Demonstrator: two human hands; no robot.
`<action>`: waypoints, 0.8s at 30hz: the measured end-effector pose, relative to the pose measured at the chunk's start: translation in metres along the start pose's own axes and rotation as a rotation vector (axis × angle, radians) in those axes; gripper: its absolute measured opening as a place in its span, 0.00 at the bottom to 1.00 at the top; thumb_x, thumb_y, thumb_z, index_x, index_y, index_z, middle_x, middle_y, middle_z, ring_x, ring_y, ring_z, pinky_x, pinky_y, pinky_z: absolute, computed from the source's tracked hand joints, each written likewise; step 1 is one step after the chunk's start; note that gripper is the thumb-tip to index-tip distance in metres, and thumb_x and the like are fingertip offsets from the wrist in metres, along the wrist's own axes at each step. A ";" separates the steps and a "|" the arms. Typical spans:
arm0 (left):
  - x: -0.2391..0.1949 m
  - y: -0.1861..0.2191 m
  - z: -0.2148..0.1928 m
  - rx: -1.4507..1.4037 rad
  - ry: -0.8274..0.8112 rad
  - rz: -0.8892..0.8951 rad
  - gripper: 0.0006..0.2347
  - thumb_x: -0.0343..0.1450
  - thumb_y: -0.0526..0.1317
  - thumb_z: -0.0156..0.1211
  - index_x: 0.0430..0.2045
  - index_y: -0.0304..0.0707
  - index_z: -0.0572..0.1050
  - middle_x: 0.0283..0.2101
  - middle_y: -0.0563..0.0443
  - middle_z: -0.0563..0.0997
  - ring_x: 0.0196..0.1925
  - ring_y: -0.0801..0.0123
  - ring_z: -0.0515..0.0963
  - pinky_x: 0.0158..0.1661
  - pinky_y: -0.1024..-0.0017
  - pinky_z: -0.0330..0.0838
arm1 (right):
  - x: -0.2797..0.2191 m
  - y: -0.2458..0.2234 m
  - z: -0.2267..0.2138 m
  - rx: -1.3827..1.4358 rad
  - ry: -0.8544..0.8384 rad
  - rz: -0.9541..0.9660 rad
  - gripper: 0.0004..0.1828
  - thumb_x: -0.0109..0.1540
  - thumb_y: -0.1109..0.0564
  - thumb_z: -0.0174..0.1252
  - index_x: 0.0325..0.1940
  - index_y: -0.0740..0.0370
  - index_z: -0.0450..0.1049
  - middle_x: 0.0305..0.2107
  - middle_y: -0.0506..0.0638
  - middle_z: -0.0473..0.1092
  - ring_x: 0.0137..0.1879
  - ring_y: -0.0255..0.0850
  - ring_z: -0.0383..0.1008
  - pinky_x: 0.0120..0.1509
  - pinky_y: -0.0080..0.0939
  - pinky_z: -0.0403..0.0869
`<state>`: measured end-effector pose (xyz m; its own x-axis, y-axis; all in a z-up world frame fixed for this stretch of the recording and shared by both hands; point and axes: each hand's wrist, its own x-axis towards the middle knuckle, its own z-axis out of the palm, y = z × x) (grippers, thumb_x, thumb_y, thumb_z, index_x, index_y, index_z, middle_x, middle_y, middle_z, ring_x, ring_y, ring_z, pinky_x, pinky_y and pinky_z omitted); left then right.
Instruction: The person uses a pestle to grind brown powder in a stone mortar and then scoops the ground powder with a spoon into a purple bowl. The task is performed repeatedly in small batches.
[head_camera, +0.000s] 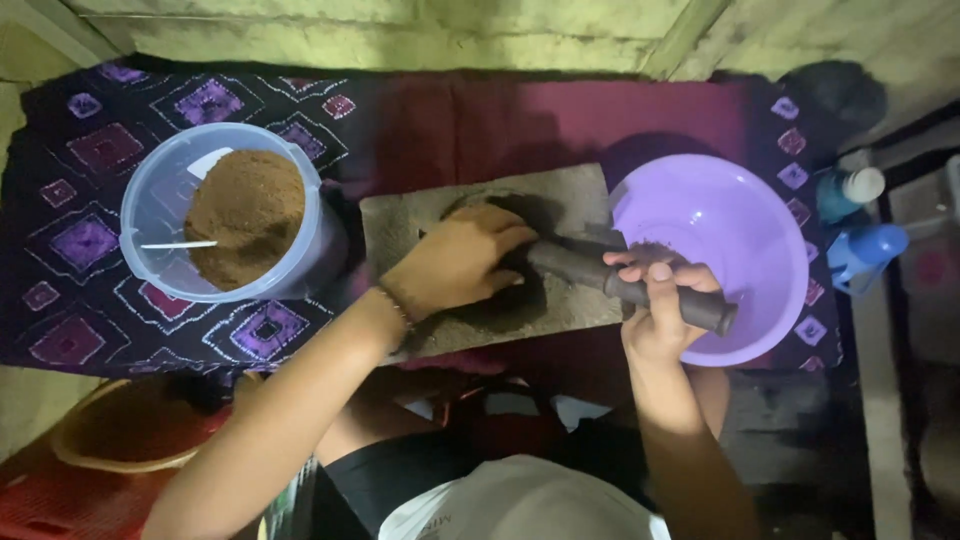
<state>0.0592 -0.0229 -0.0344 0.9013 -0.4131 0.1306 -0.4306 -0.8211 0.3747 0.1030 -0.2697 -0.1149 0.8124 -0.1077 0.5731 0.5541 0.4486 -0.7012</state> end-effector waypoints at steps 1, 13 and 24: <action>0.005 -0.001 0.005 0.003 -0.003 0.029 0.19 0.68 0.43 0.68 0.50 0.31 0.77 0.49 0.37 0.81 0.57 0.44 0.79 0.55 0.53 0.71 | 0.000 -0.001 0.001 0.003 0.004 0.010 0.09 0.67 0.66 0.52 0.35 0.58 0.61 0.22 0.62 0.70 0.33 0.53 0.77 0.45 0.63 0.81; 0.010 -0.018 0.034 0.211 0.027 0.219 0.12 0.68 0.41 0.63 0.40 0.32 0.78 0.37 0.45 0.79 0.41 0.55 0.81 0.38 0.63 0.78 | 0.027 -0.038 -0.012 -0.299 -0.309 0.145 0.11 0.63 0.55 0.62 0.35 0.65 0.69 0.34 0.65 0.73 0.47 0.56 0.77 0.59 0.58 0.73; -0.006 -0.024 0.029 0.095 0.224 0.243 0.12 0.72 0.40 0.60 0.46 0.33 0.76 0.44 0.45 0.79 0.43 0.54 0.80 0.36 0.62 0.77 | 0.066 -0.070 -0.064 -0.126 -0.498 0.555 0.15 0.62 0.60 0.63 0.52 0.68 0.76 0.23 0.52 0.76 0.22 0.36 0.78 0.25 0.24 0.80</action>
<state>0.0631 -0.0117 -0.0704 0.7556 -0.5126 0.4078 -0.6267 -0.7468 0.2224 0.1296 -0.3646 -0.0547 0.8166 0.5317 0.2246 0.1283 0.2121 -0.9688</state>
